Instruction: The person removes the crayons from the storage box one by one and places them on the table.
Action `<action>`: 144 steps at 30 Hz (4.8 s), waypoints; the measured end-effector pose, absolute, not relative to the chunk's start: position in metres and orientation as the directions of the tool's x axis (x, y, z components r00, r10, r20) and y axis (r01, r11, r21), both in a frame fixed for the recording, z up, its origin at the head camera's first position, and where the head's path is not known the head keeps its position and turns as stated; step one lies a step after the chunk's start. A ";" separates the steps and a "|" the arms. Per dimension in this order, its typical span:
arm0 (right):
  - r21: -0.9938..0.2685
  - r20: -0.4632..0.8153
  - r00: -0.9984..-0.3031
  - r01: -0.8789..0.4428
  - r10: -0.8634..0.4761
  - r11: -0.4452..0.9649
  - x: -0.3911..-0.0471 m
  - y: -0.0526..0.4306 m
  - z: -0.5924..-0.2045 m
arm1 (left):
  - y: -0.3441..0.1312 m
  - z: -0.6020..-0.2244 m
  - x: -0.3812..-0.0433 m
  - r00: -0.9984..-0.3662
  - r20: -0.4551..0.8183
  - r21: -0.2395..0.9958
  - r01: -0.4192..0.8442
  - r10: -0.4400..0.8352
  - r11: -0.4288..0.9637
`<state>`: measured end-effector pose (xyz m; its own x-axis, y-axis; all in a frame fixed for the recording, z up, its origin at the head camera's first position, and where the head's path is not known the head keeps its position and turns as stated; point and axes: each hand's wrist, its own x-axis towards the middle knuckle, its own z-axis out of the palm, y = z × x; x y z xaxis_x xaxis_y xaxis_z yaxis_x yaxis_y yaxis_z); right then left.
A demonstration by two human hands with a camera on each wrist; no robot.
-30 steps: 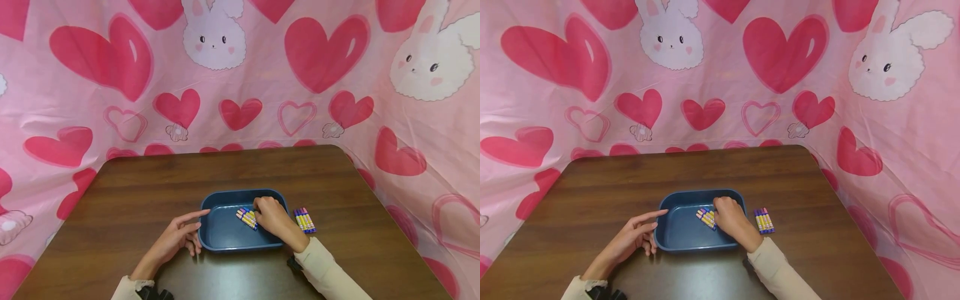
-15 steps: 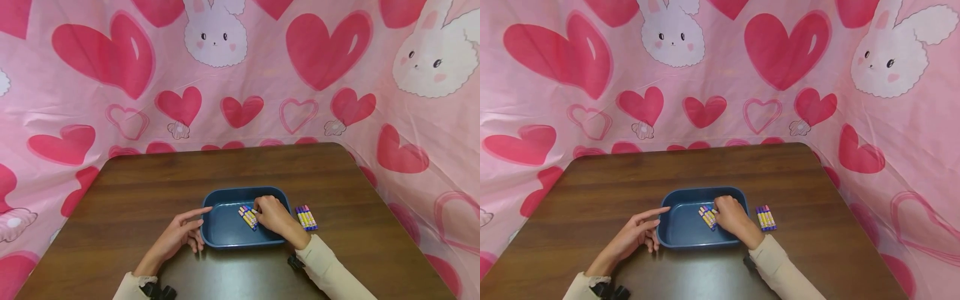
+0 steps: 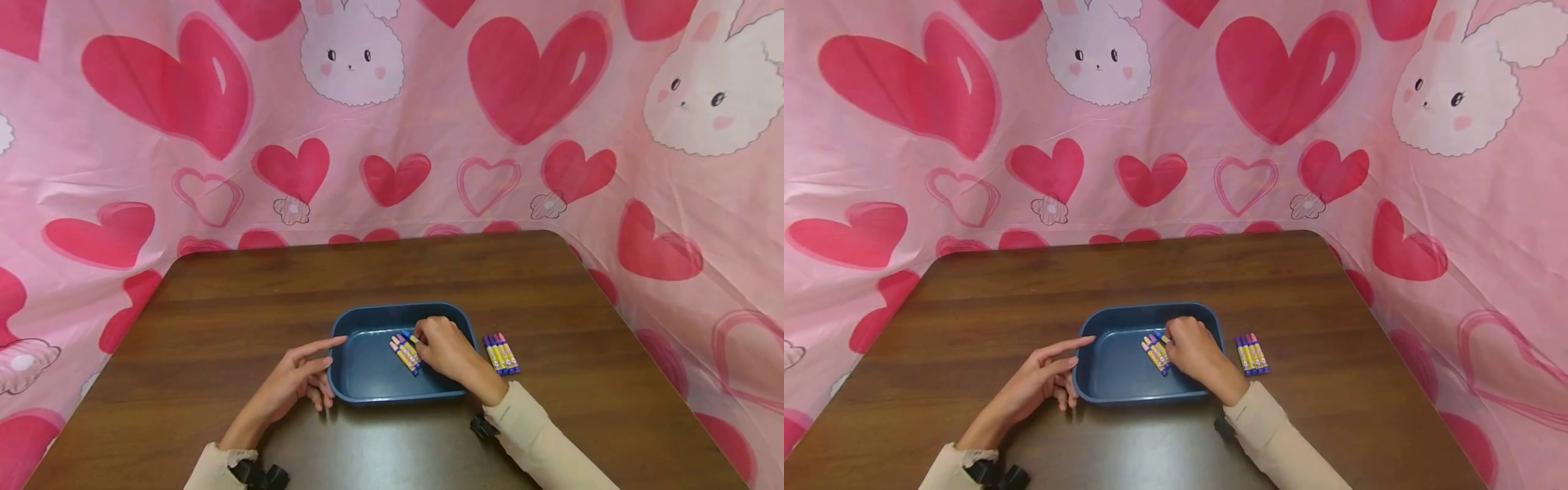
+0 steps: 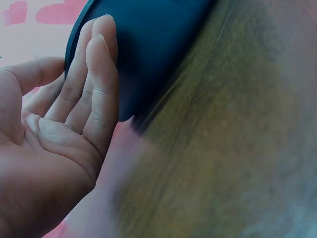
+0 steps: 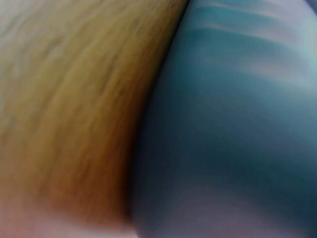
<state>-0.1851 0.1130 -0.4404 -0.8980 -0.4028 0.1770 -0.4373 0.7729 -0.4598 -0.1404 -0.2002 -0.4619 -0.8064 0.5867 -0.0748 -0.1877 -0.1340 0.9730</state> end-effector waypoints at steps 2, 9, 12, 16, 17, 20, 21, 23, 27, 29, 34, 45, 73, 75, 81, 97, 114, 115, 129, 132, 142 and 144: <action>-0.464 0.176 -0.900 -0.433 -0.399 0.773 -0.185 0.113 -0.440 | -0.200 -0.461 -0.141 -0.805 -0.077 0.973 -0.188 0.588 -0.131; -0.474 0.179 -0.903 -0.427 -0.390 0.770 -0.185 0.113 -0.439 | -0.200 -0.460 -0.141 -0.800 -0.065 0.973 -0.183 0.596 -0.139; -0.478 0.187 -0.902 -0.429 -0.388 0.767 -0.185 0.113 -0.439 | -0.201 -0.461 -0.141 -0.798 -0.052 0.972 -0.177 0.600 -0.152; -0.473 0.200 -0.903 -0.429 -0.380 0.770 -0.183 0.113 -0.440 | -0.200 -0.464 -0.141 -0.798 -0.056 0.970 -0.186 0.600 -0.158; -0.472 0.203 -0.905 -0.426 -0.375 0.772 -0.183 0.113 -0.440 | -0.200 -0.465 -0.141 -0.799 -0.063 0.969 -0.192 0.597 -0.155; -0.470 0.218 -0.910 -0.414 -0.352 0.779 -0.181 0.113 -0.439 | -0.199 -0.466 -0.141 -0.805 -0.089 0.967 -0.210 0.587 -0.142; -0.472 0.224 -0.912 -0.410 -0.344 0.781 -0.181 0.113 -0.439 | -0.199 -0.466 -0.141 -0.807 -0.094 0.967 -0.213 0.583 -0.139; -0.477 0.240 -0.914 -0.404 -0.327 0.780 -0.180 0.113 -0.437 | -0.199 -0.465 -0.141 -0.808 -0.090 0.967 -0.210 0.583 -0.141; -0.491 0.262 -0.914 -0.403 -0.310 0.773 -0.178 0.113 -0.435 | -0.200 -0.465 -0.141 -0.799 -0.055 0.968 -0.190 0.599 -0.165; -0.498 0.267 -0.914 -0.402 -0.305 0.768 -0.177 0.113 -0.433 | -0.201 -0.465 -0.141 -0.791 -0.035 0.968 -0.180 0.611 -0.178; -0.507 0.274 -0.916 -0.396 -0.293 0.765 -0.173 0.115 -0.428 | -0.201 -0.467 -0.141 -0.798 -0.052 0.965 -0.194 0.600 -0.175; -0.509 0.307 -0.914 -0.393 -0.265 0.766 -0.161 0.121 -0.419 | -0.201 -0.467 -0.142 -0.782 0.009 0.962 -0.162 0.623 -0.218; -0.526 0.463 -0.871 -0.418 -0.163 0.741 -0.141 0.164 -0.405 | -0.202 -0.467 -0.141 -0.791 -0.025 0.965 -0.179 0.612 -0.192; -0.534 0.478 -0.867 -0.417 -0.144 0.736 -0.139 0.171 -0.404 | -0.202 -0.467 -0.141 -0.786 -0.009 0.965 -0.170 0.618 -0.202; -0.582 0.500 -0.862 -0.407 -0.085 0.704 -0.138 0.194 -0.403 | -0.201 -0.468 -0.142 -0.794 -0.032 0.966 -0.180 0.607 -0.185; -0.710 0.212 -0.975 -0.106 0.068 0.696 -0.152 0.261 -0.439 | -0.201 -0.466 -0.140 -0.793 -0.033 0.963 -0.187 0.608 -0.193; -0.707 -0.023 -0.999 0.040 0.033 0.706 -0.149 0.272 -0.447 | -0.202 -0.464 -0.139 -0.794 -0.022 0.972 -0.161 0.607 -0.174; -0.712 -0.030 -0.999 0.044 0.032 0.701 -0.149 0.272 -0.447 | -0.202 -0.464 -0.139 -0.794 -0.024 0.972 -0.161 0.607 -0.173; -0.719 -0.041 -0.999 0.036 0.009 0.694 -0.147 0.273 -0.449 | -0.201 -0.465 -0.141 -0.793 -0.003 0.972 -0.146 0.609 -0.184; -0.714 -0.039 -0.999 0.032 0.005 0.700 -0.147 0.274 -0.448 | -0.201 -0.465 -0.141 -0.793 -0.006 0.972 -0.148 0.609 -0.184; -0.713 -0.016 -1.000 0.020 0.012 0.701 -0.148 0.275 -0.447 | -0.200 -0.464 -0.142 -0.794 -0.015 0.972 -0.155 0.608 -0.178; -0.708 -0.003 -1.000 0.010 0.011 0.706 -0.148 0.275 -0.447 | -0.200 -0.464 -0.141 -0.793 -0.013 0.972 -0.153 0.609 -0.179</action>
